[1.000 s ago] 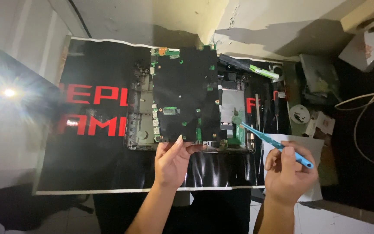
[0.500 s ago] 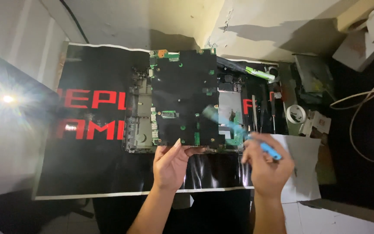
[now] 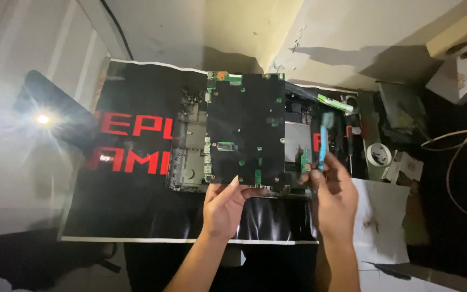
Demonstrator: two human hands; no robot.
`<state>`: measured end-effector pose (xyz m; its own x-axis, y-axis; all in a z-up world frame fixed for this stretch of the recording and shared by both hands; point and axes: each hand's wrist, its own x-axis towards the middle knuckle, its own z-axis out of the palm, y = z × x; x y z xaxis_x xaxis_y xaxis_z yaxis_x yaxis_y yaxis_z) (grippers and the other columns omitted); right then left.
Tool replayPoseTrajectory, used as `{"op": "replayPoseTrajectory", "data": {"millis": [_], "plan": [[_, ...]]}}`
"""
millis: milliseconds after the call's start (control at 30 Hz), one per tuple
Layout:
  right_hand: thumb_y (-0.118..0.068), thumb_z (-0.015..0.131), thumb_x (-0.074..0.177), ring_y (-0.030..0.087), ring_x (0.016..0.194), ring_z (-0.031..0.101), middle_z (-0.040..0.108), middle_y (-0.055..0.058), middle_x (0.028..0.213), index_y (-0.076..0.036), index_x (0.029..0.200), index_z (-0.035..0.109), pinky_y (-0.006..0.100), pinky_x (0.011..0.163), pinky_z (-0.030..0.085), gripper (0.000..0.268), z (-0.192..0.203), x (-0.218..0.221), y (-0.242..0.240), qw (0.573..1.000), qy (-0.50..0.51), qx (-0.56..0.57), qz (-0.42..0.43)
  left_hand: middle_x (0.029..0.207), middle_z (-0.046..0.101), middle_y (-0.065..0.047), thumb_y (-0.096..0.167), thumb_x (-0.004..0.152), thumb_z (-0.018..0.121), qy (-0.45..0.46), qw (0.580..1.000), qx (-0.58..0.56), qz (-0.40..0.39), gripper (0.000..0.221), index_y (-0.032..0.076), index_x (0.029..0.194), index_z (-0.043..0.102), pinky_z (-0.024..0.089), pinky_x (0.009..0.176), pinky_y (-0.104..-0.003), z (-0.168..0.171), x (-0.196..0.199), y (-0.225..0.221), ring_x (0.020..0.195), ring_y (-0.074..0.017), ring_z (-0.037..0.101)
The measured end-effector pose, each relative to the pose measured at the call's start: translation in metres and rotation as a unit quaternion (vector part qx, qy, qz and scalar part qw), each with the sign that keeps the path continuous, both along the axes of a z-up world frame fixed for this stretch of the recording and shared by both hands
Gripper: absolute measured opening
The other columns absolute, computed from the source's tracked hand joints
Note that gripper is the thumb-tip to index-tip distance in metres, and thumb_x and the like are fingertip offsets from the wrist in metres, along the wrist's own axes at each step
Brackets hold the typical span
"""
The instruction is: Cleaning a black plastic laptop insulation cover using a toothbrush to remove dust and debris.
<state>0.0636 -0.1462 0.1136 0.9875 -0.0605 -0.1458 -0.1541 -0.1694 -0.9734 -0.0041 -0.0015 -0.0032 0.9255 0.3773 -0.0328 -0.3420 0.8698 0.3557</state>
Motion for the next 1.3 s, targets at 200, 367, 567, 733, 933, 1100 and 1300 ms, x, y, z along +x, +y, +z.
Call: {"op": "replayPoseTrajectory", "data": {"millis": [200, 367, 567, 733, 933, 1100, 1300], "plan": [[-0.014, 0.071, 0.093, 0.019, 0.106, 0.065, 0.069, 0.008, 0.114, -0.005, 0.126, 0.064, 0.030, 0.094, 0.053, 0.034, -0.073, 0.012, -0.027, 0.993, -0.092, -0.063, 0.033, 0.098, 0.076, -0.026, 0.000, 0.102, 0.053, -0.021, 1.000, 0.022, 0.002, 0.038, 0.005, 0.071, 0.074, 0.062, 0.084, -0.064, -0.001, 0.001, 0.000, 0.090, -0.0539, 0.072], [0.004, 0.075, 0.092, 0.017, 0.068, 0.062, 0.071, 0.015, 0.090, 0.003, 0.112, 0.072, 0.034, 0.066, 0.055, 0.021, -0.104, 0.016, -0.023, 0.979, -0.200, 0.049, 0.000, 0.123, 0.073, -0.023, 0.008, 0.094, 0.053, 0.006, 0.999, 0.038, 0.015, 0.045, 0.012, 0.138, 0.061, 0.062, 0.082, -0.055, -0.062, 0.013, -0.014, 0.103, -0.0405, 0.075], [0.006, 0.072, 0.090, 0.023, 0.072, 0.069, 0.072, 0.015, 0.087, 0.001, 0.098, 0.073, 0.035, 0.070, 0.053, 0.010, -0.117, 0.020, -0.027, 0.965, -0.254, 0.061, 0.017, 0.120, 0.074, -0.022, 0.009, 0.095, 0.052, 0.009, 0.998, 0.054, 0.015, 0.043, 0.012, 0.137, 0.062, 0.063, 0.081, -0.057, -0.045, 0.013, -0.012, 0.102, -0.0406, 0.075], [0.009, 0.067, 0.090, 0.019, 0.071, 0.066, 0.070, 0.012, 0.087, 0.000, 0.104, 0.073, 0.033, 0.070, 0.053, 0.018, -0.107, 0.019, -0.025, 0.957, -0.281, 0.069, 0.014, 0.117, 0.074, -0.026, 0.007, 0.095, 0.051, -0.003, 0.997, 0.071, 0.018, 0.039, 0.010, 0.131, 0.066, 0.062, 0.081, -0.055, -0.069, 0.014, -0.014, 0.102, -0.0418, 0.075], [0.012, 0.067, 0.087, 0.022, 0.078, 0.069, 0.071, 0.015, 0.089, 0.004, 0.108, 0.072, 0.038, 0.074, 0.054, 0.023, -0.103, 0.012, -0.026, 0.957, -0.278, 0.077, 0.037, 0.114, 0.075, -0.028, 0.006, 0.095, 0.051, 0.002, 0.995, 0.099, 0.019, 0.037, 0.008, 0.127, 0.070, 0.061, 0.083, -0.055, -0.073, 0.014, -0.017, 0.102, -0.0436, 0.075], [0.010, 0.070, 0.086, 0.027, 0.090, 0.073, 0.075, 0.018, 0.096, 0.005, 0.108, 0.075, 0.040, 0.083, 0.056, 0.022, -0.106, 0.007, -0.029, 0.953, -0.285, 0.087, 0.056, 0.120, 0.073, -0.026, 0.002, 0.093, 0.054, 0.014, 0.995, 0.095, 0.030, 0.039, 0.006, 0.129, 0.068, 0.062, 0.082, -0.059, -0.103, 0.014, -0.014, 0.100, -0.0454, 0.075], [0.010, 0.073, 0.086, 0.030, 0.094, 0.073, 0.075, 0.022, 0.097, 0.008, 0.106, 0.074, 0.043, 0.085, 0.055, 0.020, -0.108, 0.007, -0.029, 0.947, -0.301, 0.083, 0.073, 0.116, 0.076, -0.021, 0.002, 0.095, 0.053, 0.012, 0.995, 0.091, 0.036, 0.034, 0.004, 0.125, 0.070, 0.063, 0.082, -0.059, -0.063, 0.015, -0.021, 0.098, -0.0410, 0.076]]}}
